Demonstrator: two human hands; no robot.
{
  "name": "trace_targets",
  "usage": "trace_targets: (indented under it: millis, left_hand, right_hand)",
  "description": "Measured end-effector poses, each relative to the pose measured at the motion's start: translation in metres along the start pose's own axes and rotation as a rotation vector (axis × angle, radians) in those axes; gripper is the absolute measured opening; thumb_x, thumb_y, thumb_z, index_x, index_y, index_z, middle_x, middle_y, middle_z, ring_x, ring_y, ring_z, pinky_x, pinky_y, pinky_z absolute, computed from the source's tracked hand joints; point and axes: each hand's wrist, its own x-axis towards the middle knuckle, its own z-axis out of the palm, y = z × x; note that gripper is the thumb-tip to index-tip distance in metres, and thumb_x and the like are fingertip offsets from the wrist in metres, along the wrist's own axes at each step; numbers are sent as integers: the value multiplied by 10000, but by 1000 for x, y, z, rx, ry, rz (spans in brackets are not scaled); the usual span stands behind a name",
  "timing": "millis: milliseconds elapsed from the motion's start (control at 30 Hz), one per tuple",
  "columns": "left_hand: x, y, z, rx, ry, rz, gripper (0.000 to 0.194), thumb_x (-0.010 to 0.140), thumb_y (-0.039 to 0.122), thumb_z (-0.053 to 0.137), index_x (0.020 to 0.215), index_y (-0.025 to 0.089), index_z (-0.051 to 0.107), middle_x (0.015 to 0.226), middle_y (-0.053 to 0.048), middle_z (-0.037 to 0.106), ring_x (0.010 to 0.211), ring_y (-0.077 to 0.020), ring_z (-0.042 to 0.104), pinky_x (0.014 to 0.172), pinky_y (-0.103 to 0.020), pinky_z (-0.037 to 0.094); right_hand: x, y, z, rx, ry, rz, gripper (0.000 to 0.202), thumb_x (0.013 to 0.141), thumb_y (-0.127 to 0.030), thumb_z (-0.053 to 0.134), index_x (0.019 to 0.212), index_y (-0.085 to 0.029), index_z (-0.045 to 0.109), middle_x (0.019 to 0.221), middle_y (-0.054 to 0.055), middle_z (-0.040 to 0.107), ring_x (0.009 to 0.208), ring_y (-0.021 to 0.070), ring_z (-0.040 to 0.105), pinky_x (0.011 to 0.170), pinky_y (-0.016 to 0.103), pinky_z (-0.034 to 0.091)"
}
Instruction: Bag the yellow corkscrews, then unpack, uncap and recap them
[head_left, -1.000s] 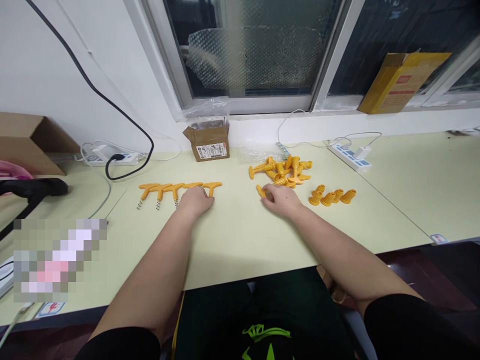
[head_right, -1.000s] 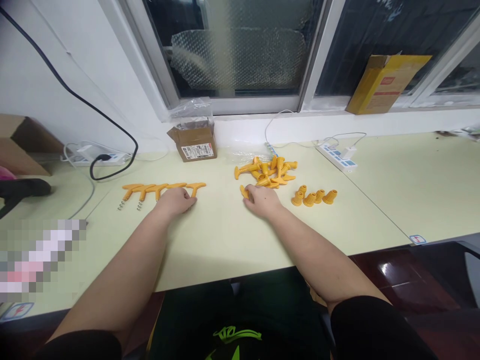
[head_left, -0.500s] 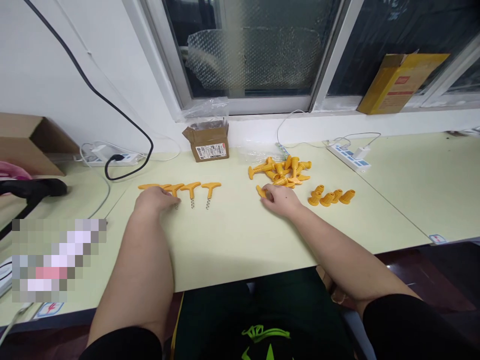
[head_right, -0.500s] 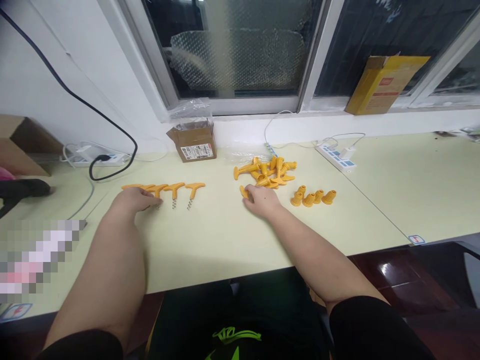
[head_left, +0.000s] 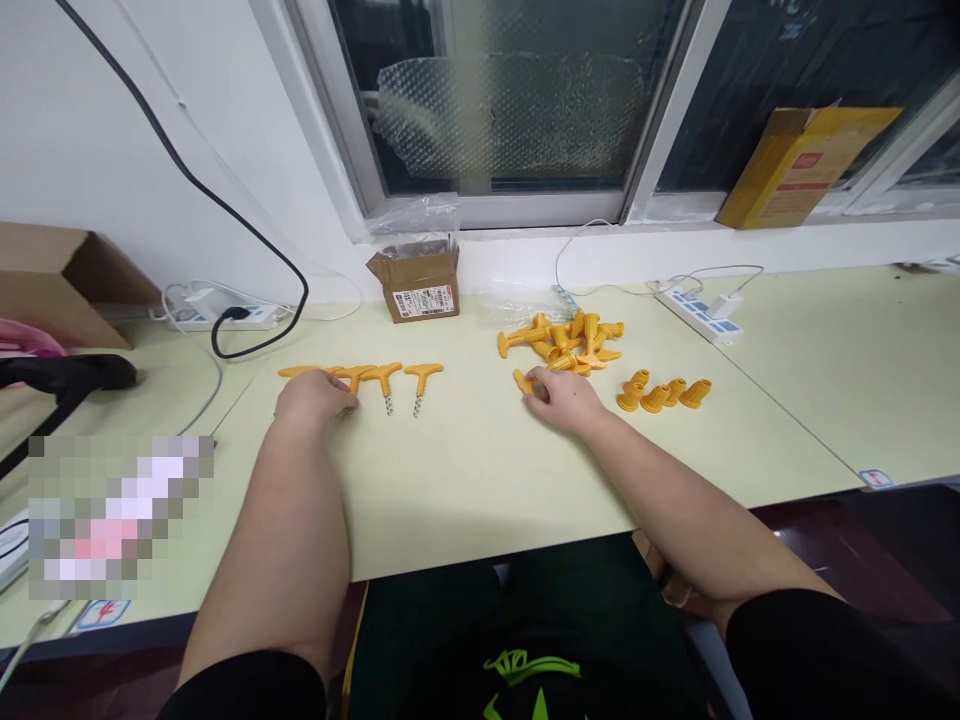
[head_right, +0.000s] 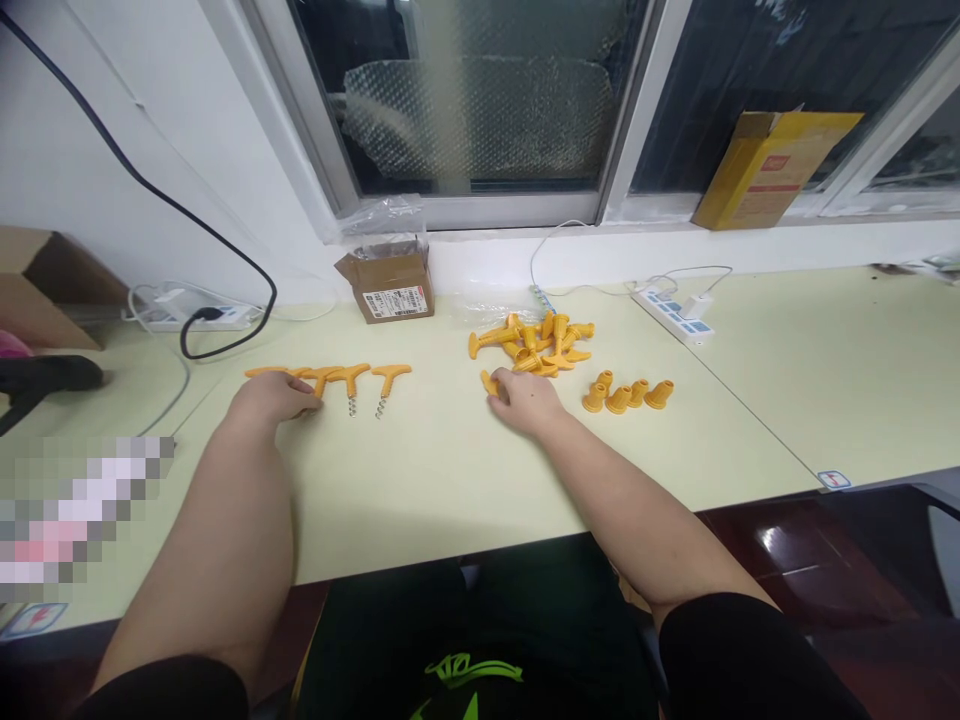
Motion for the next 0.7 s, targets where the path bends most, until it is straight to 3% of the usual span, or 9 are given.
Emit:
trace_targets:
  millis: [100,400,500,600,700]
  left_hand:
    - [-4,5,-4,23,-58,-109,302,557,190,786,833,237,671,823,-45,762,900,-284,730,726,-349,515]
    - [1,-1,-5,25,-65,-103,354,542,177,790,871,229,668,853,-71,767,923,-306,732,727,-359,527]
    - [-6,4,-8,41,-11,-104,347,563,194,808,874,235,661,927,-84,773,980,-325,719,749,-372,523]
    - [-17,15,-9,20,42,-67,263,649,329,799,859,243,666,961,-91,772,975,-338,713,729,-389,513]
    - [-27,30,-3,30,-54,3,334,707,540,759,801,233,666,879,-91,768,900,-332,720,705,-388,500]
  right_hand:
    - [0,0,0,4,7,1,287,940,-380,603,1188,-238,639,941,22,763,801,188,658,627,292,344]
    - [-1,1,-1,2,4,1,295,943,-386,599,1199,-243,634,944,21,761,797,186,657,621,292,339]
    - [-1,1,-1,8,0,5,296,943,-379,600,1204,-243,633,931,18,762,803,187,661,623,293,342]
    - [0,1,-1,6,-2,11,300,945,-381,601,1210,-242,633,932,21,764,804,191,664,629,296,347]
    - [0,1,-1,7,1,13,305,941,-386,604,1209,-244,634,920,16,764,797,192,663,629,298,345]
